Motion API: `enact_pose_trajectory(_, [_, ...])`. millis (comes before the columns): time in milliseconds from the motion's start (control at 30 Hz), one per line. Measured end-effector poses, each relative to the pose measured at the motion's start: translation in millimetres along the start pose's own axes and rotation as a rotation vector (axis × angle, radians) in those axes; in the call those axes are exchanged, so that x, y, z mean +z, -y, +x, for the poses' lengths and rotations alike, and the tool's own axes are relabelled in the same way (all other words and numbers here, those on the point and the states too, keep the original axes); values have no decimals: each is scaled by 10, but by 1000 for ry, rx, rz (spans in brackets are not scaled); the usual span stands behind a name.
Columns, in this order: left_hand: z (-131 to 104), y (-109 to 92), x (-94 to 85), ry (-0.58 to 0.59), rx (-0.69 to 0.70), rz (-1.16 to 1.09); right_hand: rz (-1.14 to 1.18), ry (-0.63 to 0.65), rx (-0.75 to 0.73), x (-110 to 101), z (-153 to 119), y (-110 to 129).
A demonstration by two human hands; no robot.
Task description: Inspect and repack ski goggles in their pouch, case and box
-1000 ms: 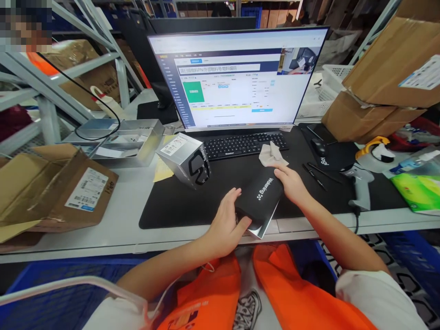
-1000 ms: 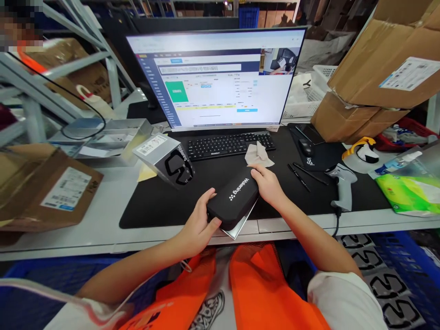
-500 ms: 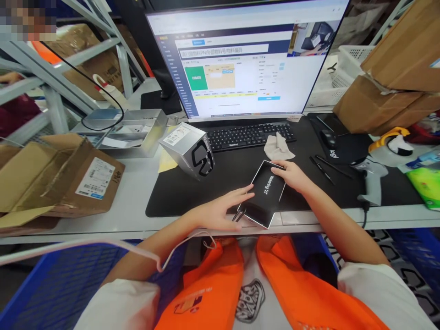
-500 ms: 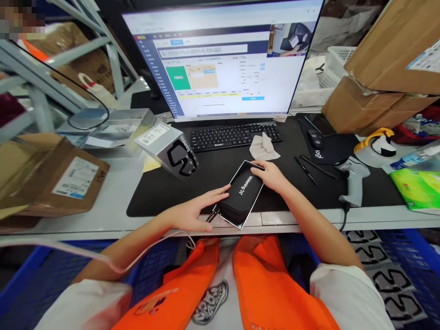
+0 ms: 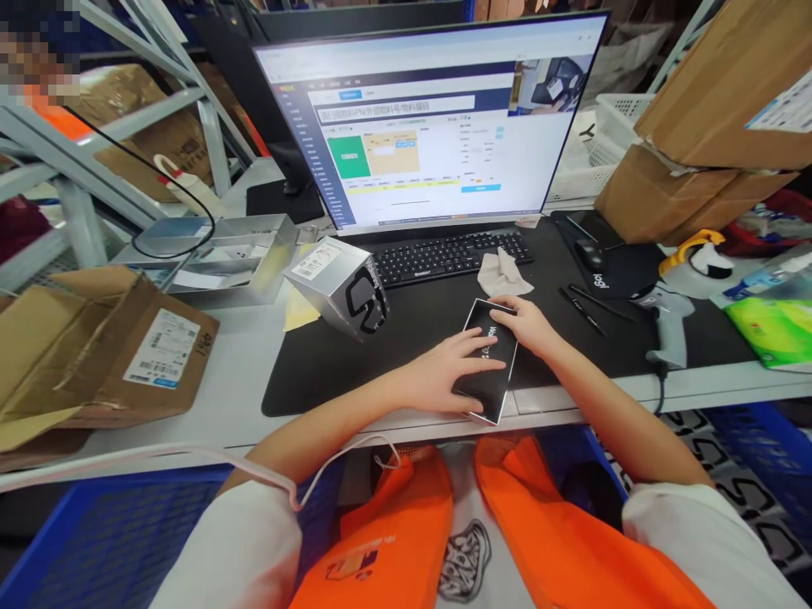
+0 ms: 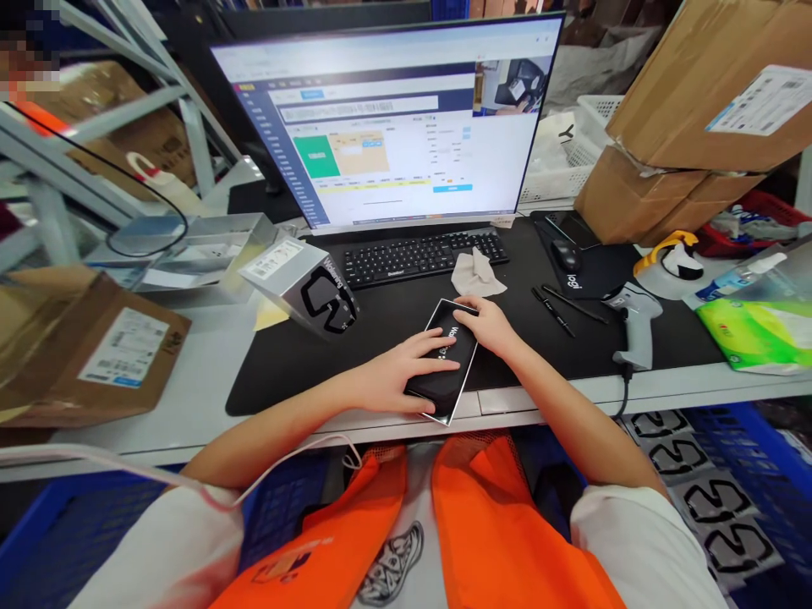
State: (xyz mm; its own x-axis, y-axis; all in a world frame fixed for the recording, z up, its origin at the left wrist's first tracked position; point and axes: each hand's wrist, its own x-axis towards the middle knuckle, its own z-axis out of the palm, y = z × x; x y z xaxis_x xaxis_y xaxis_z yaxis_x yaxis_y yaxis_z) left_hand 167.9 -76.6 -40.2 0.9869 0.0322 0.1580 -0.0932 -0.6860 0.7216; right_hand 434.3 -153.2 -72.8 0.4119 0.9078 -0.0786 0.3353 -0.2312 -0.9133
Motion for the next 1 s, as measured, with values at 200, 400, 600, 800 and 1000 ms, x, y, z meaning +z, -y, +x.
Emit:
enact_pose_trajectory(200, [-208, 94, 51, -95, -23, -165, -60, -354, -150, -56, -655, -279])
enact_pose_trajectory(400, [172, 606, 145, -565, -339, -402, -78, -168, -221, 439, -1865, -419])
enact_pose_trajectory(600, [805, 565, 330, -620, -422, -1081, -161, -82, -311, 702, -1759, -397])
enact_pose_trajectory(800, [640, 428, 24, -1192, -574, -1271, -226, -112, -534, 13, -1051, -75])
enact_pose_trajectory(1000, [566, 525, -87, -1543, -612, -1029, -720, 0, -421, 163, -676, 590])
